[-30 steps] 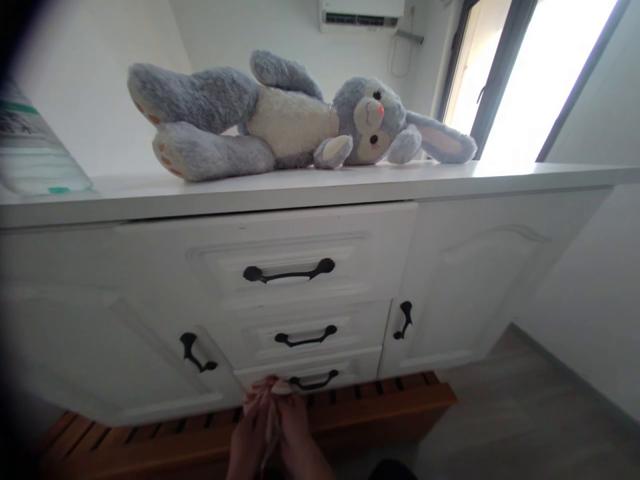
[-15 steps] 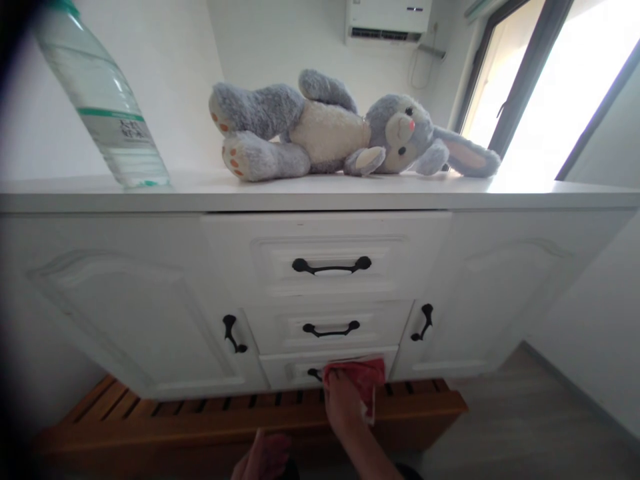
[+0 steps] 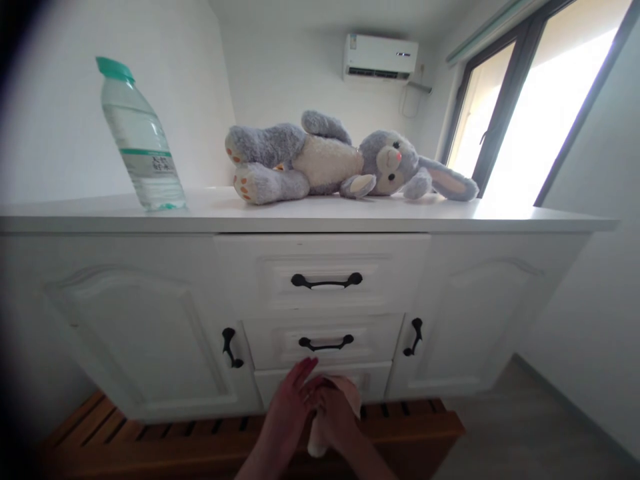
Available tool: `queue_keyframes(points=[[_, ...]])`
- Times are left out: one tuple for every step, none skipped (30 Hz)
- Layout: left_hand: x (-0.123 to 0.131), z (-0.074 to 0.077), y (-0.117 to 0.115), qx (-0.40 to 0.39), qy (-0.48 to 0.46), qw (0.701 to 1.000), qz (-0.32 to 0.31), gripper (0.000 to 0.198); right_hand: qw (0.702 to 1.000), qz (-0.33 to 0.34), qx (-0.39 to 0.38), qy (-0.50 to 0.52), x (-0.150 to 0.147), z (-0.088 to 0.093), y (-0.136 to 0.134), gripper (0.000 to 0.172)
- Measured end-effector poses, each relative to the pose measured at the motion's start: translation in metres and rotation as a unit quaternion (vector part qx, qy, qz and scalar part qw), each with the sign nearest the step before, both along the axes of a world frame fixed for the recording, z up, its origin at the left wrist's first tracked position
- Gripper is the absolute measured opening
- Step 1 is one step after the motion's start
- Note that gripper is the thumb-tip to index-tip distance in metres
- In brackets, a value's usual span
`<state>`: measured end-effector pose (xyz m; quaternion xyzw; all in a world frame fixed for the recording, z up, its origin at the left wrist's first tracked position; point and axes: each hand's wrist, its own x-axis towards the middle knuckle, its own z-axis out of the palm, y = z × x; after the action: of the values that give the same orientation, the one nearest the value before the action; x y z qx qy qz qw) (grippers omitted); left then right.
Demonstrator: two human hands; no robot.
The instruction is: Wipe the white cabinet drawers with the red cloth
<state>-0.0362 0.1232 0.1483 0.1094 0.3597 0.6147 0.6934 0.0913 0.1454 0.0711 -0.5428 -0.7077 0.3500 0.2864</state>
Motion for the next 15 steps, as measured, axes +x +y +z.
queue_keyframes(points=[[0.007, 0.016, 0.011, 0.013, -0.053, 0.998, -0.023, 0.028, 0.999, -0.022, -0.004, 0.044, 0.009, 0.007, -0.011, 0.016], [0.013, 0.028, 0.019, 0.018, -0.086, 0.995, -0.040, 0.025, 0.995, -0.033, -0.018, 0.094, 0.021, 0.016, -0.024, 0.018], [0.019, 0.037, 0.026, 0.017, -0.107, 0.993, -0.045, 0.022, 0.986, -0.035, -0.041, 0.159, 0.036, 0.029, -0.037, 0.022], [0.024, 0.043, 0.030, 0.011, -0.113, 0.993, -0.040, 0.020, 0.971, -0.028, -0.068, 0.227, 0.052, 0.045, -0.051, 0.028], [0.028, 0.045, 0.031, 0.002, -0.109, 0.994, -0.027, 0.019, 0.956, -0.015, -0.093, 0.278, 0.069, 0.064, -0.065, 0.034], [0.033, 0.045, 0.030, -0.008, -0.103, 0.995, -0.008, 0.018, 0.948, 0.001, -0.105, 0.301, 0.085, 0.087, -0.079, 0.039], [0.036, 0.043, 0.027, -0.016, -0.098, 0.995, 0.009, 0.017, 0.949, 0.014, -0.101, 0.298, 0.101, 0.112, -0.092, 0.043], [0.039, 0.039, 0.022, -0.019, -0.097, 0.995, 0.021, 0.017, 0.958, 0.025, -0.082, 0.274, 0.113, 0.139, -0.103, 0.048], [0.041, 0.034, 0.015, -0.016, -0.096, 0.995, 0.031, 0.017, 0.969, 0.033, -0.054, 0.238, 0.123, 0.167, -0.112, 0.056], [0.042, 0.029, 0.005, -0.009, -0.093, 0.995, 0.041, 0.018, 0.980, 0.038, -0.018, 0.195, 0.129, 0.196, -0.119, 0.061], [0.043, 0.022, -0.007, 0.001, -0.091, 0.995, 0.044, 0.021, 0.988, 0.044, 0.031, 0.147, 0.132, 0.224, -0.123, 0.064], [0.043, 0.016, -0.020, 0.011, -0.089, 0.995, 0.042, 0.026, 0.989, 0.054, 0.093, 0.100, 0.130, 0.250, -0.125, 0.062], [0.042, 0.008, -0.034, 0.018, -0.087, 0.995, 0.033, 0.033, 0.983, 0.072, 0.159, 0.057, 0.125, 0.274, -0.124, 0.057], [0.040, 0.001, -0.050, 0.013, -0.088, 0.996, 0.016, 0.040, 0.970, 0.095, 0.221, 0.017, 0.117, 0.295, -0.120, 0.051], [0.039, -0.005, -0.066, -0.002, -0.084, 0.996, -0.002, 0.045, 0.954, 0.124, 0.272, -0.016, 0.107, 0.312, -0.114, 0.045]])
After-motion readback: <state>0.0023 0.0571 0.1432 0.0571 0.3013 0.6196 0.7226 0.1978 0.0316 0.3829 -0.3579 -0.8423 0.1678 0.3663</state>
